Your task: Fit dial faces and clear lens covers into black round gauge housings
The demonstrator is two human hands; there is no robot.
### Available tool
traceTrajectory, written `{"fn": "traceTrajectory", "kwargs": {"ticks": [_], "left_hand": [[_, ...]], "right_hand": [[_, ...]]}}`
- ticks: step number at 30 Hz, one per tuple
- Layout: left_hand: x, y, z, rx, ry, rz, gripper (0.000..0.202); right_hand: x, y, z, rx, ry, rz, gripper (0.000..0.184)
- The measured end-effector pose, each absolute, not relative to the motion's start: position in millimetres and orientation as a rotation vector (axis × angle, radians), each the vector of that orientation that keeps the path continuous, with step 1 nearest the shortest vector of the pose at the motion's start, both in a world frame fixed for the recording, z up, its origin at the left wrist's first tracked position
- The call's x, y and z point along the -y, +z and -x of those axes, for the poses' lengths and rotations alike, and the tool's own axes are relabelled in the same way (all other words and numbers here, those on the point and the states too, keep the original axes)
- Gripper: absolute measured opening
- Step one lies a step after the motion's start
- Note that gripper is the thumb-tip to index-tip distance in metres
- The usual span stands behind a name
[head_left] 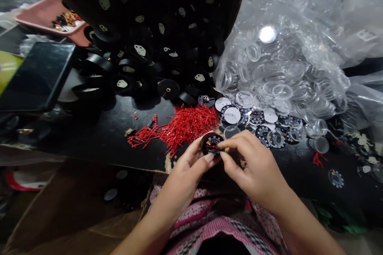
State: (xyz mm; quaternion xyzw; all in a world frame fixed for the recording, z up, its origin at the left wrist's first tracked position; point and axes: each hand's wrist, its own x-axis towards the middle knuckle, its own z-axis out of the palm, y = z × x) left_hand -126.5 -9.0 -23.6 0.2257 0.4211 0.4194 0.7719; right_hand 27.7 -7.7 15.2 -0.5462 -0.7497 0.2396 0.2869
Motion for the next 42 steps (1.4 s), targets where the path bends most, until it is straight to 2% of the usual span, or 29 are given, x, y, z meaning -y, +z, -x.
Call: {"fn": "traceTrajectory", "kwargs": {"ticks": [7, 10, 13, 16, 18, 19, 22, 24, 27, 31, 35, 38, 42], "left_hand": [[13.0, -30.3, 128.4, -1.058, 0.855, -0.736, 0.037], [19.9, -30.2, 120.9, -1.059, 0.883, -0.546, 0.035], [26.8, -32.6, 115.9, -1.009, 0.943, -0.368, 0.039], [27.8, -38.6, 121.2, -1.070, 0.931, -0.609, 0.041], [25.3, -42.4, 126.6, -1.074, 0.940, -0.681, 0.041], [23.8, -43.7, 128.3, -1.052, 0.968, -0.651, 0.040], [19.6, -44.2, 127.1, -0.967, 1.040, -0.516, 0.035], [17.1, -42.3, 123.3, -0.963, 1.031, -0.492, 0.033], [13.1, -38.4, 119.6, -0.988, 1.031, -0.439, 0.030], [8.6, -34.8, 121.8, -0.941, 1.001, -0.398, 0.027], [7.6, -33.0, 123.9, -0.827, 0.914, -0.355, 0.029], [8.3, -31.2, 122.6, -0.805, 0.941, -0.378, 0.030], [8.4, -28.9, 122.5, -0.873, 0.947, -0.538, 0.032]], "right_hand": [[-0.4, 4.5, -27.7, 2.281, 0.277, 1.409, 0.013], [2.9, 3.4, -20.7, 2.223, 0.201, 1.418, 0.017], [8.4, 6.2, -16.7, 2.062, 0.311, 1.553, 0.015], [10.4, 8.8, -24.9, 1.982, 0.635, 1.644, 0.011], [7.4, 7.0, -35.8, 1.933, 0.737, 1.705, 0.004], [4.4, 4.7, -41.1, 1.911, 0.694, 1.760, 0.007], [-10.7, -5.7, -50.0, 1.924, 0.381, 1.927, 0.047], [-23.2, -11.9, -49.6, 2.034, 0.277, 1.943, 0.057], [-37.4, -15.1, -47.6, 2.088, 0.322, 1.902, 0.046], [-34.2, -8.1, -51.5, 1.734, 0.650, 1.780, 0.027], [-11.7, 5.7, -46.0, 1.511, 1.057, 1.513, 0.026], [2.2, 13.1, -34.9, 1.659, 0.984, 1.409, 0.030], [8.0, 16.3, -29.6, 1.821, 0.787, 1.507, 0.035]]}}
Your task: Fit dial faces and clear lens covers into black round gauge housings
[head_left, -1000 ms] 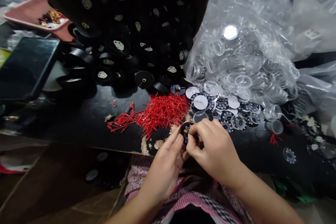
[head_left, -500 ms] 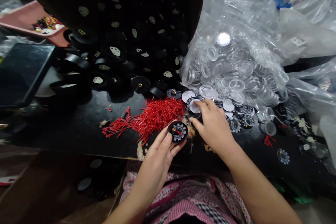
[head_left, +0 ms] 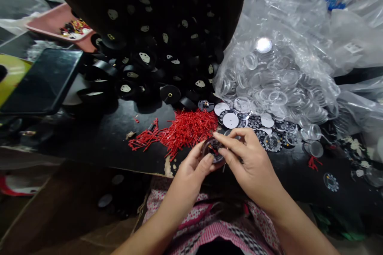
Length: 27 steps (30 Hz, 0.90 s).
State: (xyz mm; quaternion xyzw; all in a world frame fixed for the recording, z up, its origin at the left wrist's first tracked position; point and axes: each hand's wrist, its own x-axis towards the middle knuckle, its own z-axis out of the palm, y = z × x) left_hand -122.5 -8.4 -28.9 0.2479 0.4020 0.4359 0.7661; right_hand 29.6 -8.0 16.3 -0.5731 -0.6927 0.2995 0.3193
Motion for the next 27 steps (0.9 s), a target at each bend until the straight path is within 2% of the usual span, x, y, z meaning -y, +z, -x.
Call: {"fn": "traceTrajectory", "kwargs": {"ticks": [5, 9, 13, 16, 20, 24, 27], "left_hand": [[14.9, -29.7, 127.8, -1.005, 0.886, -0.848, 0.041], [23.5, -30.3, 127.0, -1.001, 0.868, -1.071, 0.041], [23.8, -24.6, 122.0, -1.017, 0.868, -1.137, 0.039], [32.4, -25.2, 140.6, -1.118, 0.836, -1.054, 0.036], [67.8, -44.2, 222.1, -1.450, 0.721, -1.075, 0.038], [76.4, -48.4, 286.5, -2.000, 0.783, -1.570, 0.046], [29.5, -30.8, 266.9, -1.888, 0.904, -1.892, 0.049]], "right_hand": [[4.5, 18.1, -30.5, 1.815, 0.830, 1.497, 0.021], [0.6, 14.7, -22.5, 1.889, 0.550, 1.599, 0.038], [-2.4, 7.8, -11.2, 1.923, 0.372, 1.541, 0.039], [-2.3, 5.0, -6.8, 1.970, 0.555, 1.495, 0.041], [-0.4, 4.9, -15.6, 1.964, 0.858, 1.411, 0.036], [-2.8, 5.5, -17.2, 1.854, 0.903, 1.493, 0.029], [-3.7, 9.2, -4.6, 1.948, 1.040, 1.343, 0.016]]}}
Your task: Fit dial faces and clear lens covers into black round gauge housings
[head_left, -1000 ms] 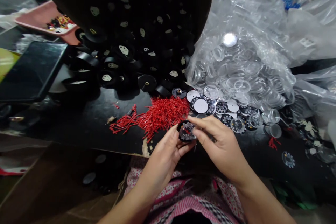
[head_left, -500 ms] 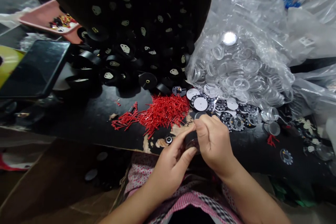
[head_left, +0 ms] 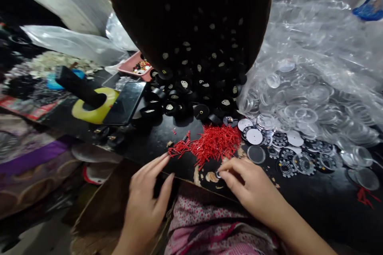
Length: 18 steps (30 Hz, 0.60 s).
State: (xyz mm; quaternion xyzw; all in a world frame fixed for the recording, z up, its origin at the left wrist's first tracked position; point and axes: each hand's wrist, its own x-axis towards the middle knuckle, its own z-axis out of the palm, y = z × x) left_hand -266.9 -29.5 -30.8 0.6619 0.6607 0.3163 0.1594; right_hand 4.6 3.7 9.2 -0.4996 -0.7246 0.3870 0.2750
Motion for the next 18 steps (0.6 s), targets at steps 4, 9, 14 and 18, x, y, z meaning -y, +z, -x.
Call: {"fn": "traceTrajectory", "kwargs": {"ticks": [4, 9, 14, 18], "left_hand": [[-72.0, -11.7, 211.9, -1.611, 0.949, -2.258, 0.051], [-135.5, -19.9, 205.1, -1.593, 0.938, -2.257, 0.042], [-90.4, -19.1, 209.1, -1.529, 1.285, -1.634, 0.051], [-21.4, -14.1, 174.7, -1.070, 1.146, -1.090, 0.052]], "right_hand": [[-0.4, 14.4, -2.1, 1.986, 0.966, 1.383, 0.015], [7.2, 10.8, -18.7, 1.949, 0.960, 1.478, 0.018], [4.2, 4.3, -14.2, 1.857, 1.078, 1.505, 0.018], [-5.5, 7.3, -11.1, 1.668, 1.194, 1.447, 0.046]]}}
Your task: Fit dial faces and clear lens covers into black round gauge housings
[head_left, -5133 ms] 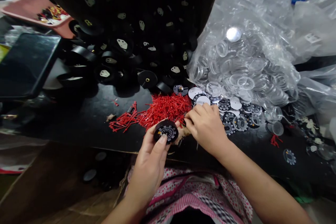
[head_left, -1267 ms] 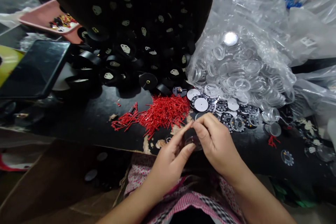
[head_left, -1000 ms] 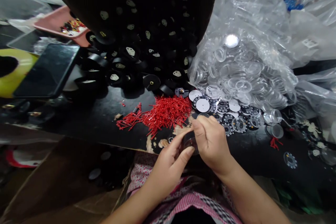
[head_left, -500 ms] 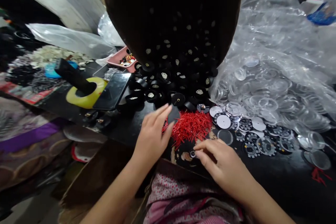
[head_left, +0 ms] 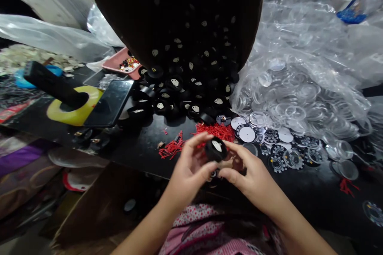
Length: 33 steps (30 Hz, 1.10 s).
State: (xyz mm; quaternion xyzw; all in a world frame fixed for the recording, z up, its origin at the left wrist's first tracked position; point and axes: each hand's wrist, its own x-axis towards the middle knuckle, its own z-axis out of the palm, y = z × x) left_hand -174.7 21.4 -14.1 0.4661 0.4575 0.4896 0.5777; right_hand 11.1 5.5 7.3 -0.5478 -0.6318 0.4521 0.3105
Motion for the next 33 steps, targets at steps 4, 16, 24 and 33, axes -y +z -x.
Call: {"fn": "traceTrajectory", "kwargs": {"ticks": [4, 16, 24, 33], "left_hand": [[15.2, -19.7, 153.0, -0.903, 1.012, -0.751, 0.046], [14.3, -31.9, 147.9, -0.918, 0.632, -0.311, 0.033], [16.7, -31.8, 124.7, -0.855, 0.748, -0.300, 0.030], [14.0, -27.5, 117.0, -0.813, 0.941, -0.233, 0.034]], "right_hand": [[-5.9, 12.0, -20.0, 1.839, 1.018, 1.532, 0.048], [28.5, 4.9, -89.9, 2.132, 0.594, 1.808, 0.052], [12.5, -9.8, -126.3, 2.054, 0.273, 2.130, 0.034], [9.5, 1.2, -66.5, 1.290, 1.127, 1.680, 0.010]]}}
